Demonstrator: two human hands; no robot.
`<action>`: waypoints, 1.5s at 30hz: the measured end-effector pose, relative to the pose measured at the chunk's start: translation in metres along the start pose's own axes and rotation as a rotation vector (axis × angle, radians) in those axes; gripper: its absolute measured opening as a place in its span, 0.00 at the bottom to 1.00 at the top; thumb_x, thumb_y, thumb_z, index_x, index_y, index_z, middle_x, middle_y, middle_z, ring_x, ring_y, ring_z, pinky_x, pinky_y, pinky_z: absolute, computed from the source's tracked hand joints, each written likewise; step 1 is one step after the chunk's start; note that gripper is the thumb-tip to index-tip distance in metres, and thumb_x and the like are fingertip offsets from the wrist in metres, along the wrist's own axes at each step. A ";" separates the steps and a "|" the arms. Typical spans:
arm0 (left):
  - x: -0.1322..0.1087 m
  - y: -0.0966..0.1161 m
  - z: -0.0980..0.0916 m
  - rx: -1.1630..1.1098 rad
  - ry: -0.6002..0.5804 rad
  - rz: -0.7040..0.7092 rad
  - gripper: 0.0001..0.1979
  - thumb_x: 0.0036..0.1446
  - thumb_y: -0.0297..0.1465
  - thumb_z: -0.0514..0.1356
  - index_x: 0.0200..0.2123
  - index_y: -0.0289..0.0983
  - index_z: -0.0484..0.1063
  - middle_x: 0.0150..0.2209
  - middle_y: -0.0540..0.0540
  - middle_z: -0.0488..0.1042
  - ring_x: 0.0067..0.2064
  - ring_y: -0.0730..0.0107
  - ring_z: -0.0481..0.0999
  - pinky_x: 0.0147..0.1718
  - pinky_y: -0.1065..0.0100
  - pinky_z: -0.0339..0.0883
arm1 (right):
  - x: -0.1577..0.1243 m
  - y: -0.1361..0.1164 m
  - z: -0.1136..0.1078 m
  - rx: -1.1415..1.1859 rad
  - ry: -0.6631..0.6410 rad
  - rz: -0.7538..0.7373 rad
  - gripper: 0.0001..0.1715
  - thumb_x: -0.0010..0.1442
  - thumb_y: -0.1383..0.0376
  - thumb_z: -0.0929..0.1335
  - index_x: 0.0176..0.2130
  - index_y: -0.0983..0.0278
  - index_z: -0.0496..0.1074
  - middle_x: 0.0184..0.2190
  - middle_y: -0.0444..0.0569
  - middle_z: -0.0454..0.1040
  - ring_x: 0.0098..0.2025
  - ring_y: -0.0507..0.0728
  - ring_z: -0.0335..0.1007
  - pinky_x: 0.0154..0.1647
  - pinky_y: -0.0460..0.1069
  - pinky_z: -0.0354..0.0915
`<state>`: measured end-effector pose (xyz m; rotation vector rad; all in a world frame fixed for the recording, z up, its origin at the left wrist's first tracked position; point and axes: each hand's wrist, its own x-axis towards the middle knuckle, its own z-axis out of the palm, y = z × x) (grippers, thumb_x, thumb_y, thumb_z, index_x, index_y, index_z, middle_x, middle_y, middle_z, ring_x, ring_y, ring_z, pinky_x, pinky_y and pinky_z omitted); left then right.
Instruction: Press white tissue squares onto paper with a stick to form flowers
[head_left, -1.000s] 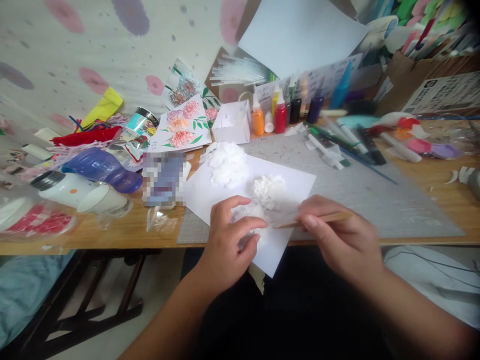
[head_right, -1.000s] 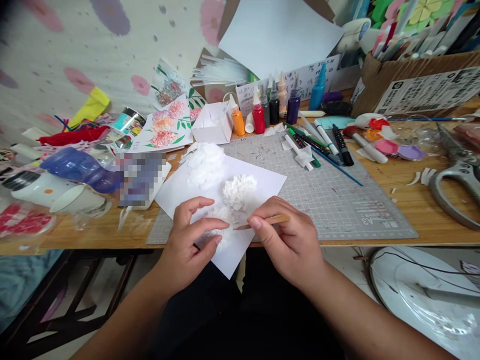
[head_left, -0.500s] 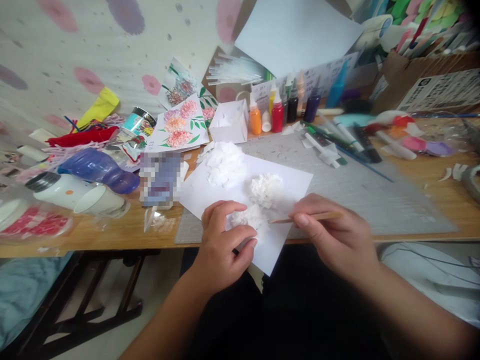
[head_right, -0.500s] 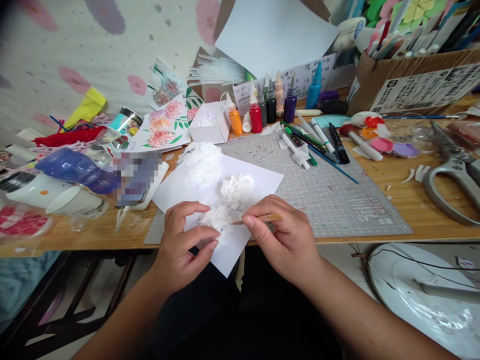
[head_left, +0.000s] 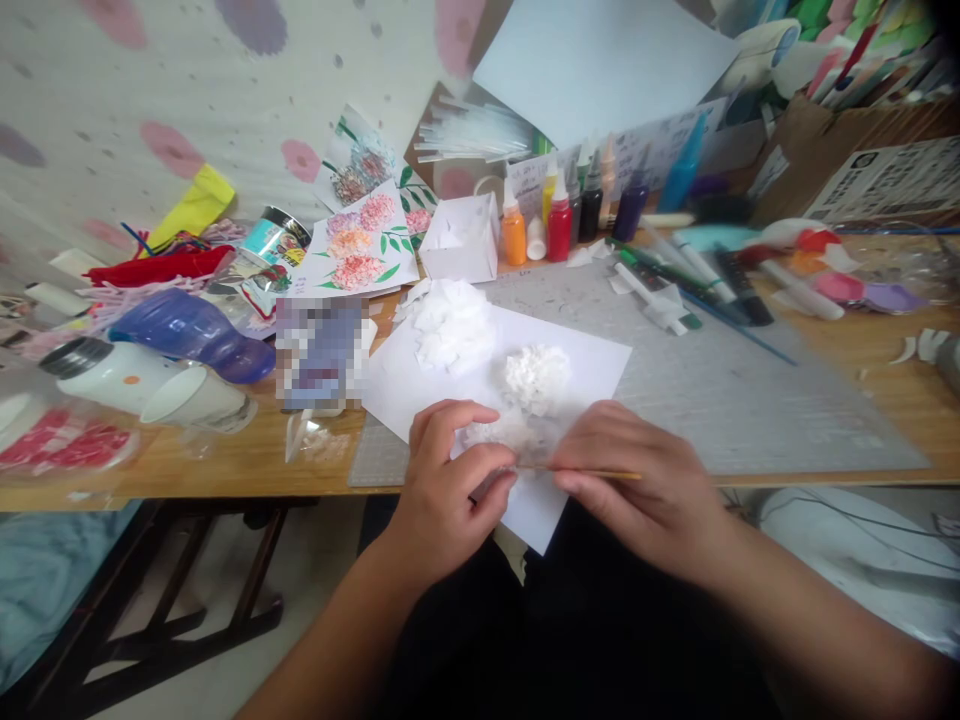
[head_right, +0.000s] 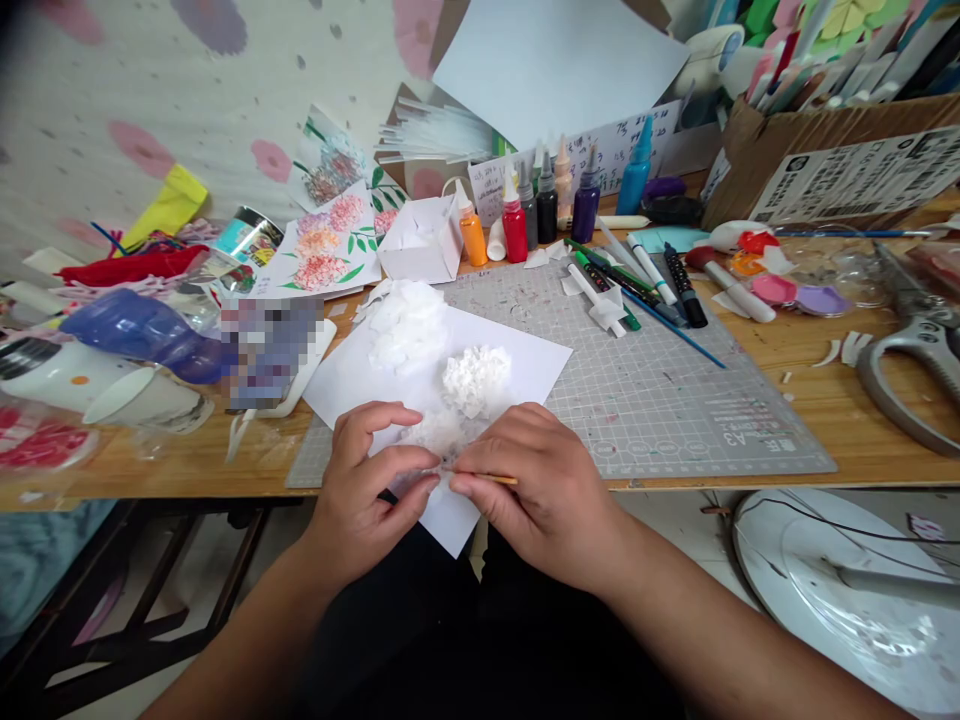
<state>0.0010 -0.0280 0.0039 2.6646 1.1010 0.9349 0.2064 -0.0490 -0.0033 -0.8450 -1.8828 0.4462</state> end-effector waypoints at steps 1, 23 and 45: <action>0.000 0.000 0.000 0.001 -0.008 0.008 0.08 0.52 0.21 0.61 0.34 0.38 0.73 0.48 0.42 0.65 0.52 0.55 0.64 0.51 0.53 0.62 | 0.000 0.000 0.000 -0.002 -0.012 -0.003 0.03 0.60 0.68 0.68 0.36 0.62 0.73 0.27 0.47 0.76 0.30 0.54 0.69 0.34 0.53 0.64; 0.000 -0.003 0.002 -0.025 -0.015 0.059 0.10 0.52 0.19 0.61 0.36 0.37 0.74 0.48 0.42 0.64 0.53 0.55 0.63 0.52 0.52 0.61 | -0.001 0.001 0.003 0.014 -0.006 -0.024 0.03 0.60 0.68 0.69 0.37 0.62 0.74 0.29 0.47 0.77 0.31 0.54 0.69 0.34 0.52 0.65; -0.005 -0.009 -0.002 -0.150 -0.022 0.018 0.07 0.53 0.20 0.59 0.33 0.36 0.74 0.47 0.42 0.65 0.50 0.59 0.66 0.44 0.60 0.66 | -0.006 0.015 -0.019 -0.296 -0.012 0.055 0.03 0.62 0.67 0.67 0.39 0.62 0.70 0.39 0.50 0.78 0.40 0.55 0.75 0.40 0.50 0.71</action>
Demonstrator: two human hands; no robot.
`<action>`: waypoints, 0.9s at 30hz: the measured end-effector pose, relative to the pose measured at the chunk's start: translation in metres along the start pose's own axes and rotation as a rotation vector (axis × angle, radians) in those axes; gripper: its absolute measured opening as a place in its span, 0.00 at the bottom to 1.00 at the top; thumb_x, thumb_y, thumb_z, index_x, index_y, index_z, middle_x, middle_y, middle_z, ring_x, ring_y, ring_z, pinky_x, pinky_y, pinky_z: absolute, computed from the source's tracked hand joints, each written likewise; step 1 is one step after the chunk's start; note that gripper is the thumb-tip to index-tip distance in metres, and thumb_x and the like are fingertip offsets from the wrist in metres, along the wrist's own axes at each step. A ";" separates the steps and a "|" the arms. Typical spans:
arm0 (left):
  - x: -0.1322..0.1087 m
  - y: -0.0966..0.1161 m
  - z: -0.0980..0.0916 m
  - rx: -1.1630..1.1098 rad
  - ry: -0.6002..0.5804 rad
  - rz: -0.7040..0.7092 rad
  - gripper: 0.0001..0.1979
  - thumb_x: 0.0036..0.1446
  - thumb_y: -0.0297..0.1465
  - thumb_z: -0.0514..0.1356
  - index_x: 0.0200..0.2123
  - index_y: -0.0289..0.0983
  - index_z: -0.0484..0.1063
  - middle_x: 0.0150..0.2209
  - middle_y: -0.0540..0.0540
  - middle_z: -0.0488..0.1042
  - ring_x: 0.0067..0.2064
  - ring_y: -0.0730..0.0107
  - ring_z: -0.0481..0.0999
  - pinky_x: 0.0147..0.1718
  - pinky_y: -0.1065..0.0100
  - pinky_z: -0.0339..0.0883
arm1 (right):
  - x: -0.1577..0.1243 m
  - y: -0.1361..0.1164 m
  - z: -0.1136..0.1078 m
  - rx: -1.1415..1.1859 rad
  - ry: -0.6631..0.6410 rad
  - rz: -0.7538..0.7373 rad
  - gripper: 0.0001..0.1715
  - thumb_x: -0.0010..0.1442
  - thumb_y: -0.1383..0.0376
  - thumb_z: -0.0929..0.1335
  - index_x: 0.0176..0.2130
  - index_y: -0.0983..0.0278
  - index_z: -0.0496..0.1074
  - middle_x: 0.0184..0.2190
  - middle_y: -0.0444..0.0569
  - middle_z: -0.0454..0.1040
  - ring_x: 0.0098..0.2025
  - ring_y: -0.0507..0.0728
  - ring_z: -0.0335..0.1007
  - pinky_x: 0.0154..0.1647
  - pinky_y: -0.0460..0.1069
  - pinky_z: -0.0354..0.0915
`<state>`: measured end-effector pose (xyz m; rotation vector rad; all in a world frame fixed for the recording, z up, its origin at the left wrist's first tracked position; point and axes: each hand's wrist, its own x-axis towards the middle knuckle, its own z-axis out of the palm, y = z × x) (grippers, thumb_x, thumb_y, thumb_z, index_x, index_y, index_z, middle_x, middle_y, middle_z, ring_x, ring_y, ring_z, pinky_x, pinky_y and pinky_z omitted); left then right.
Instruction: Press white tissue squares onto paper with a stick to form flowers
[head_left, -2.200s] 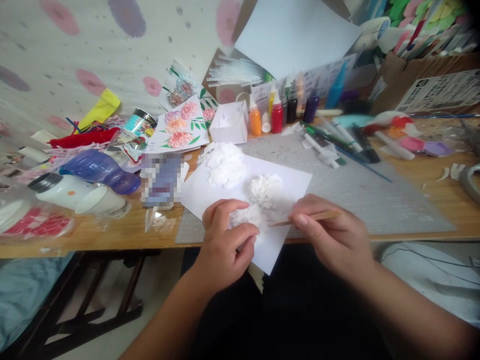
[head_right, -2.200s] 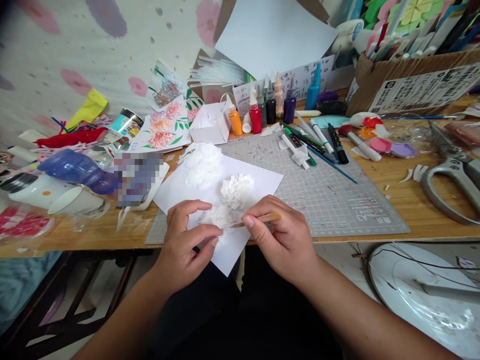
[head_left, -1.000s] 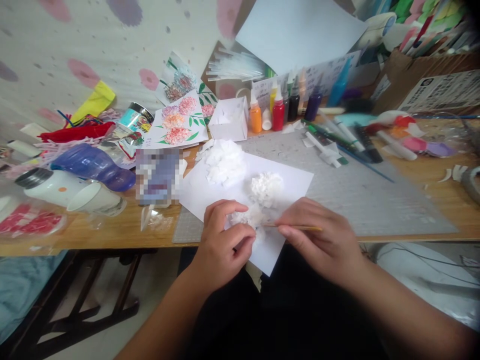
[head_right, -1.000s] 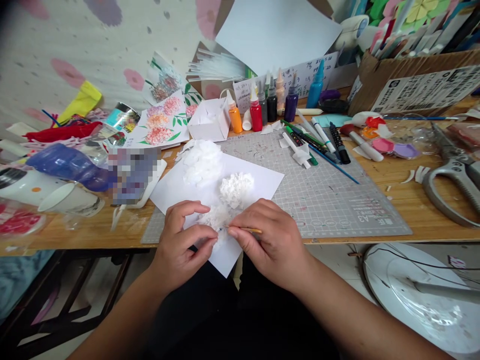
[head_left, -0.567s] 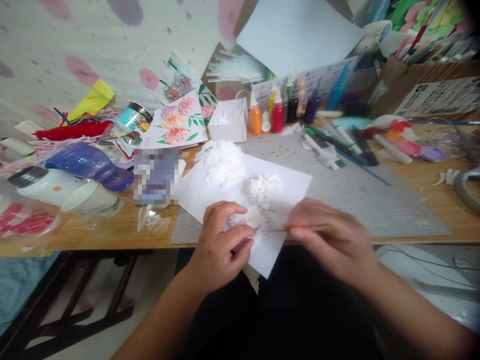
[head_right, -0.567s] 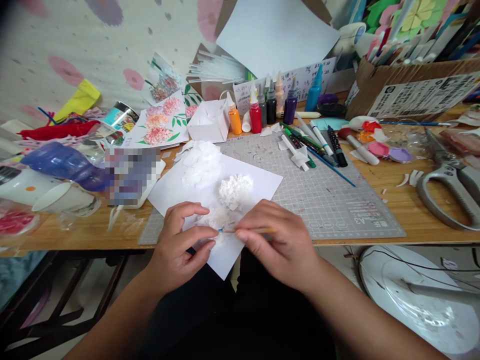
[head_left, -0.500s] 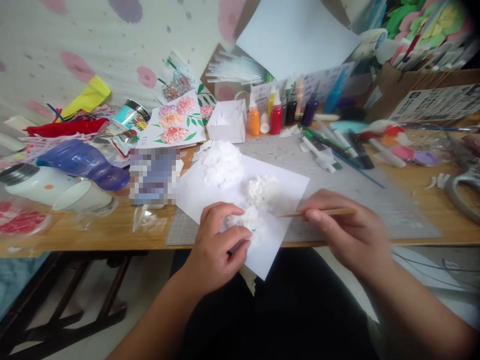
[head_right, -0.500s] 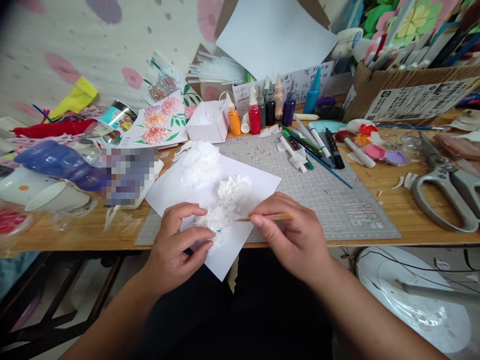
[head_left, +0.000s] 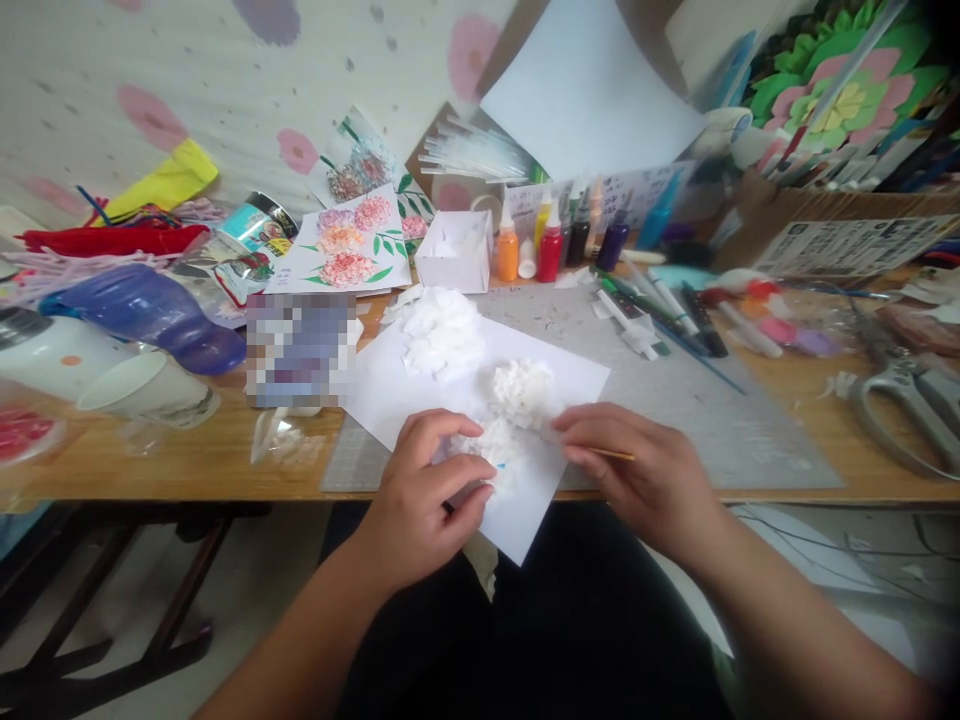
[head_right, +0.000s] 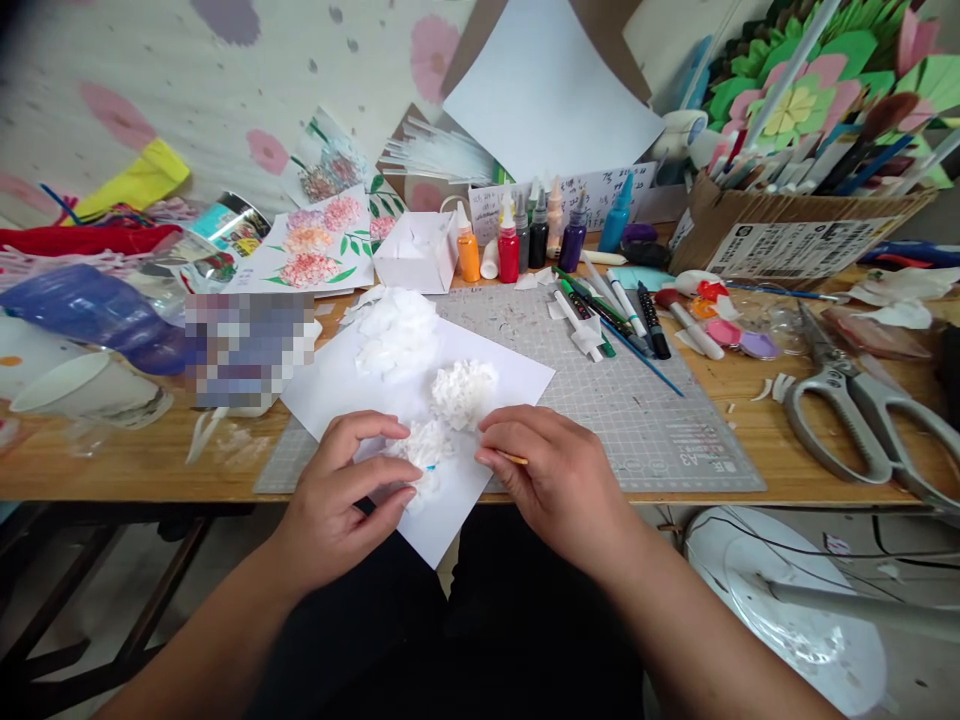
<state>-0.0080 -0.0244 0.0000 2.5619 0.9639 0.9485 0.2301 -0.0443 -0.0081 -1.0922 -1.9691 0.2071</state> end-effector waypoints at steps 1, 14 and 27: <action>0.000 0.000 0.000 -0.009 -0.004 -0.003 0.08 0.53 0.20 0.59 0.34 0.36 0.74 0.47 0.42 0.65 0.50 0.59 0.66 0.43 0.61 0.67 | -0.001 0.000 0.000 -0.021 -0.005 0.010 0.03 0.63 0.67 0.66 0.39 0.62 0.70 0.39 0.50 0.78 0.40 0.55 0.76 0.38 0.49 0.71; -0.003 0.002 0.000 -0.078 0.010 -0.045 0.09 0.50 0.21 0.59 0.34 0.37 0.74 0.47 0.41 0.66 0.49 0.60 0.68 0.42 0.61 0.70 | -0.005 -0.013 0.000 -0.128 0.129 -0.075 0.12 0.65 0.62 0.62 0.38 0.60 0.74 0.34 0.46 0.81 0.36 0.53 0.80 0.36 0.43 0.75; -0.002 -0.001 -0.003 -0.089 0.006 -0.026 0.08 0.55 0.22 0.57 0.35 0.38 0.75 0.47 0.41 0.67 0.50 0.60 0.67 0.46 0.58 0.67 | -0.009 -0.030 0.018 0.017 0.049 -0.284 0.08 0.64 0.66 0.64 0.40 0.63 0.73 0.37 0.51 0.82 0.42 0.56 0.79 0.45 0.52 0.75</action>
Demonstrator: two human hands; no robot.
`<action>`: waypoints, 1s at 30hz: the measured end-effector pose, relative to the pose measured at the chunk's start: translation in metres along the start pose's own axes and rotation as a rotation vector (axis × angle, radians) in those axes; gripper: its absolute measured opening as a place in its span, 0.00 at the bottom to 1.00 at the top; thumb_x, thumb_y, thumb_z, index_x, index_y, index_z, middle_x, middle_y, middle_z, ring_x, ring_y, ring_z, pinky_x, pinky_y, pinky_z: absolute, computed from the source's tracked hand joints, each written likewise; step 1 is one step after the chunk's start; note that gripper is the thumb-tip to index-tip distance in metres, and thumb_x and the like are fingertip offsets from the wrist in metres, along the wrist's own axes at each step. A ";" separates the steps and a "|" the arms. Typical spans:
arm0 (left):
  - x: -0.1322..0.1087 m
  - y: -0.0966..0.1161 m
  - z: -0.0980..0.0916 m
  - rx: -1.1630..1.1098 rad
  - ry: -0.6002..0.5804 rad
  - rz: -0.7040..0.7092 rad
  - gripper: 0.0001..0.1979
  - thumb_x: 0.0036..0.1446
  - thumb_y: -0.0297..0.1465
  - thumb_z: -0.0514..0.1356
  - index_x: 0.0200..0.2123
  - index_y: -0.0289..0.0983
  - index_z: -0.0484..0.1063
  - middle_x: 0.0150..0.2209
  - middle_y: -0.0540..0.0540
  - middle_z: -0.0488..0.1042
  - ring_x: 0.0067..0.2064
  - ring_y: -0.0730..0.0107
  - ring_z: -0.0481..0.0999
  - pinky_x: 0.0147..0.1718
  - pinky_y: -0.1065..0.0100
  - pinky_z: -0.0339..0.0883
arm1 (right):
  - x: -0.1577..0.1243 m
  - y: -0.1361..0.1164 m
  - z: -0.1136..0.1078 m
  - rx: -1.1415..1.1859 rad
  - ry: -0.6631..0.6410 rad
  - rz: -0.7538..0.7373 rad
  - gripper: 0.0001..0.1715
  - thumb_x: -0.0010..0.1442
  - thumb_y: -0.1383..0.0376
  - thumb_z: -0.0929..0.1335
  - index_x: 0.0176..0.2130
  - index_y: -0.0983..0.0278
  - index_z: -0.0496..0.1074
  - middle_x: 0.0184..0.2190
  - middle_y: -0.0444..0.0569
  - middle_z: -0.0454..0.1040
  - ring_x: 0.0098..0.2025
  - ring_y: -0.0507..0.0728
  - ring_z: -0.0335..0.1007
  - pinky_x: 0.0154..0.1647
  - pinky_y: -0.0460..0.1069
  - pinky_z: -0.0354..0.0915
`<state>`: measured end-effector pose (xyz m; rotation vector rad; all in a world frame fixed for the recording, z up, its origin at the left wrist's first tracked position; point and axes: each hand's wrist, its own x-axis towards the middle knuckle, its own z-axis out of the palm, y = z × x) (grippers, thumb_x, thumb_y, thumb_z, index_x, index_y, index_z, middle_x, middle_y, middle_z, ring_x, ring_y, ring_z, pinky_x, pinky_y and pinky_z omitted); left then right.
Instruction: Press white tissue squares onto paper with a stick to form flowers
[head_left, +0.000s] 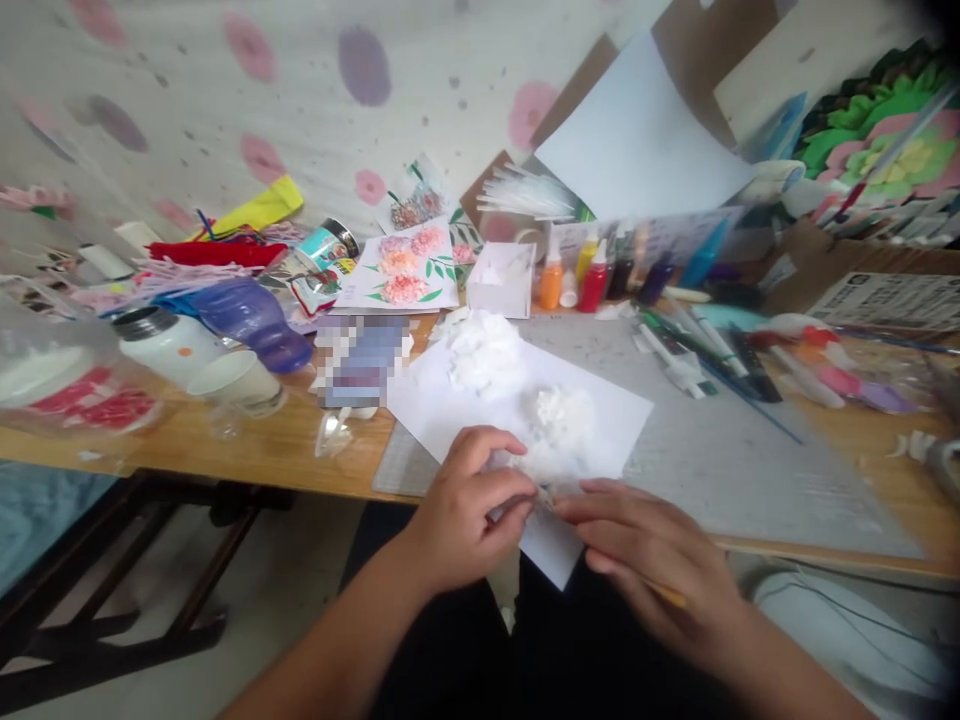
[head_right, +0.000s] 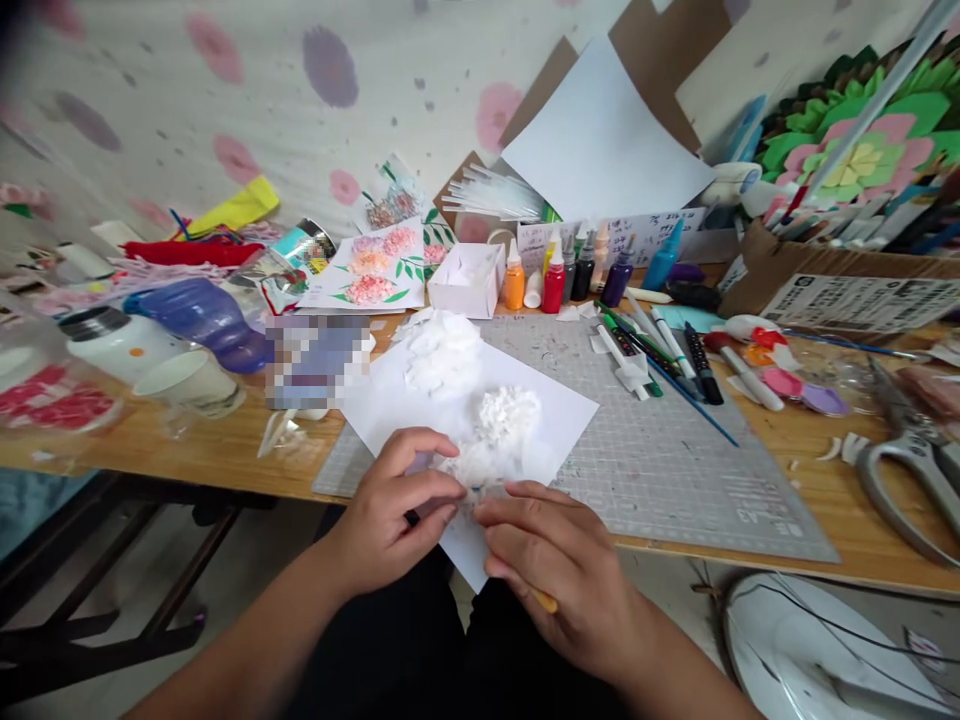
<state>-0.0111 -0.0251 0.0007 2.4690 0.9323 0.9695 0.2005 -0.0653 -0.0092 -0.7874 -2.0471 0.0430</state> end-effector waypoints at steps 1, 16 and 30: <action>0.000 0.000 0.000 -0.001 -0.004 -0.003 0.08 0.56 0.22 0.57 0.35 0.37 0.75 0.47 0.41 0.67 0.50 0.60 0.67 0.47 0.58 0.67 | 0.000 -0.001 0.000 0.006 -0.002 -0.005 0.08 0.64 0.66 0.64 0.40 0.64 0.73 0.38 0.52 0.82 0.42 0.56 0.79 0.45 0.53 0.75; -0.001 -0.003 0.003 0.008 -0.026 -0.016 0.08 0.56 0.22 0.57 0.36 0.39 0.74 0.48 0.42 0.66 0.51 0.60 0.66 0.46 0.59 0.66 | -0.007 0.026 -0.013 -0.038 -0.044 0.281 0.04 0.63 0.65 0.66 0.39 0.60 0.71 0.35 0.46 0.81 0.42 0.58 0.79 0.56 0.61 0.65; -0.003 -0.005 0.004 0.005 -0.009 -0.017 0.08 0.57 0.23 0.57 0.36 0.38 0.74 0.48 0.42 0.66 0.50 0.61 0.67 0.45 0.61 0.66 | -0.009 0.019 -0.009 -0.205 0.062 0.227 0.07 0.62 0.69 0.65 0.41 0.61 0.70 0.37 0.50 0.80 0.40 0.56 0.78 0.47 0.54 0.72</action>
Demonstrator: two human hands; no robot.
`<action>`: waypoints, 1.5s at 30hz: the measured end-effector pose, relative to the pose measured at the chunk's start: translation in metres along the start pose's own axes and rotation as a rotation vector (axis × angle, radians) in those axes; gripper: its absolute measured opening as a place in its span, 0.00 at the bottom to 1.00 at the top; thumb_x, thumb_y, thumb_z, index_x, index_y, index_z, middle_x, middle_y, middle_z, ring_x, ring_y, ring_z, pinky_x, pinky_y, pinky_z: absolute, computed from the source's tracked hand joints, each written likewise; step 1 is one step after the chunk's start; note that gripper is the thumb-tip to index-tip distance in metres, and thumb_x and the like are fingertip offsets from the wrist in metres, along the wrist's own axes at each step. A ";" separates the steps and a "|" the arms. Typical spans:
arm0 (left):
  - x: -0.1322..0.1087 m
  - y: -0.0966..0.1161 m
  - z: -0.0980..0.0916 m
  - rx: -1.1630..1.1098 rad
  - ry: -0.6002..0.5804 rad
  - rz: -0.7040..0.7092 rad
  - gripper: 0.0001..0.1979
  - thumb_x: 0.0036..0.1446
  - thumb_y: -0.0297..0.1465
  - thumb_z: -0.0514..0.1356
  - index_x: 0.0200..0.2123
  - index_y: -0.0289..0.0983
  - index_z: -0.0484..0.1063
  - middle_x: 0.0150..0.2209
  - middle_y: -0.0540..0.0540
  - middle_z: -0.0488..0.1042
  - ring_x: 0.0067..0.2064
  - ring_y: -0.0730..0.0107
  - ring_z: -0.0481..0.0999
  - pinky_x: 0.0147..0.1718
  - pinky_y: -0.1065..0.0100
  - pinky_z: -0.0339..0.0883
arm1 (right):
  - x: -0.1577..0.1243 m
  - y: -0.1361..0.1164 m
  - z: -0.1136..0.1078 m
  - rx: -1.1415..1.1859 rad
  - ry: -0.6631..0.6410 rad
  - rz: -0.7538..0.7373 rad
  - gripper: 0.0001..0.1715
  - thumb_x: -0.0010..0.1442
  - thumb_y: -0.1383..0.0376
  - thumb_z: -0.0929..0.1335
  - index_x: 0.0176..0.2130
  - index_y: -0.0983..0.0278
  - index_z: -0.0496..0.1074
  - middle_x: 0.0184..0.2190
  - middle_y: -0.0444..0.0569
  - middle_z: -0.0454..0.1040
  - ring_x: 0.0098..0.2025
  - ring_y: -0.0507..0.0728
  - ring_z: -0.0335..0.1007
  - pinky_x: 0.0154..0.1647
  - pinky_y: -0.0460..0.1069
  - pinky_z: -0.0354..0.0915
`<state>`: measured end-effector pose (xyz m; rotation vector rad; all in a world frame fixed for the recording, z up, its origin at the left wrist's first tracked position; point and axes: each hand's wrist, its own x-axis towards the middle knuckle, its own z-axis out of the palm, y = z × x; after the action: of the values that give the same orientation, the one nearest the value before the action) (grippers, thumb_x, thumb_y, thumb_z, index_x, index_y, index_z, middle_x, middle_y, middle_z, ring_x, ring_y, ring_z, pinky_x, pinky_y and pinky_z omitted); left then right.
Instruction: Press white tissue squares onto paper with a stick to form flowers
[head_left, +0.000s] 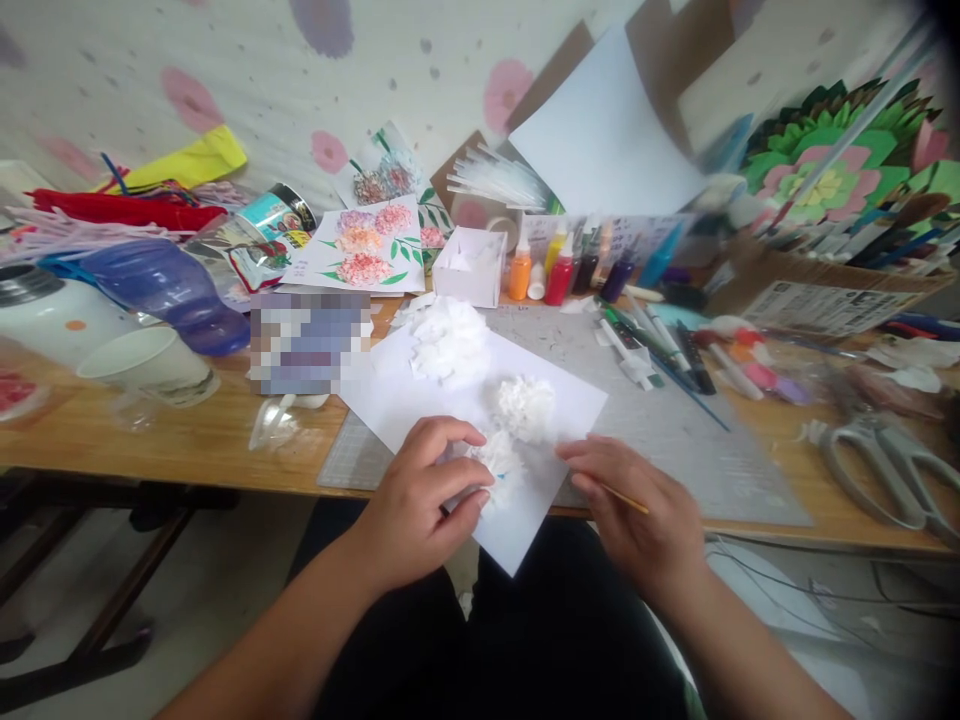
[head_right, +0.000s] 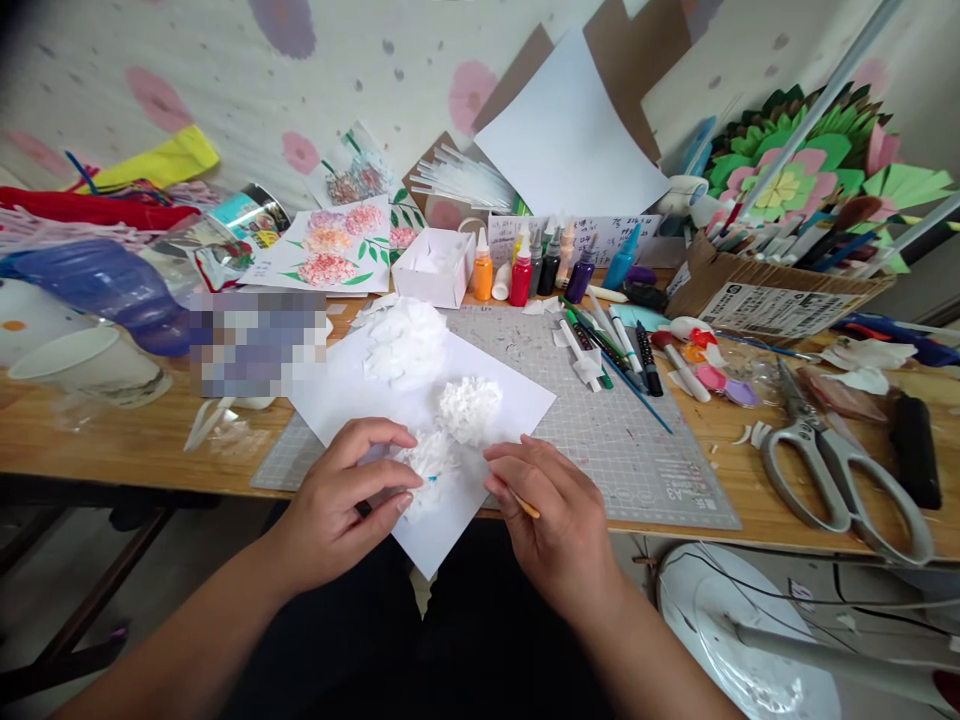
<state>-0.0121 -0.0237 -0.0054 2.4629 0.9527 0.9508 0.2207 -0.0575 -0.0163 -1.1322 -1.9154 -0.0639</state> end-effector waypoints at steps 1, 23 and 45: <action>0.000 0.000 0.000 0.002 0.000 -0.001 0.08 0.57 0.23 0.57 0.36 0.38 0.75 0.48 0.43 0.66 0.50 0.61 0.67 0.45 0.61 0.67 | 0.000 0.000 0.001 0.012 -0.016 -0.014 0.07 0.62 0.69 0.65 0.42 0.61 0.70 0.38 0.49 0.81 0.40 0.56 0.78 0.51 0.56 0.70; 0.001 -0.002 0.001 -0.022 0.003 0.009 0.08 0.56 0.22 0.57 0.35 0.38 0.74 0.47 0.43 0.66 0.50 0.60 0.67 0.46 0.60 0.66 | 0.043 0.034 -0.002 0.407 -0.185 0.339 0.14 0.65 0.61 0.63 0.30 0.62 0.71 0.29 0.47 0.77 0.33 0.54 0.76 0.33 0.48 0.72; 0.001 0.000 -0.002 -0.031 -0.009 0.016 0.05 0.55 0.24 0.58 0.33 0.36 0.73 0.48 0.42 0.66 0.50 0.61 0.67 0.46 0.61 0.65 | 0.032 -0.013 0.006 0.877 -0.067 0.404 0.07 0.65 0.65 0.64 0.36 0.61 0.72 0.33 0.44 0.77 0.33 0.53 0.77 0.37 0.51 0.73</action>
<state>-0.0132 -0.0230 -0.0031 2.4510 0.9098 0.9513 0.2009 -0.0405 0.0074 -0.8672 -1.4581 0.9487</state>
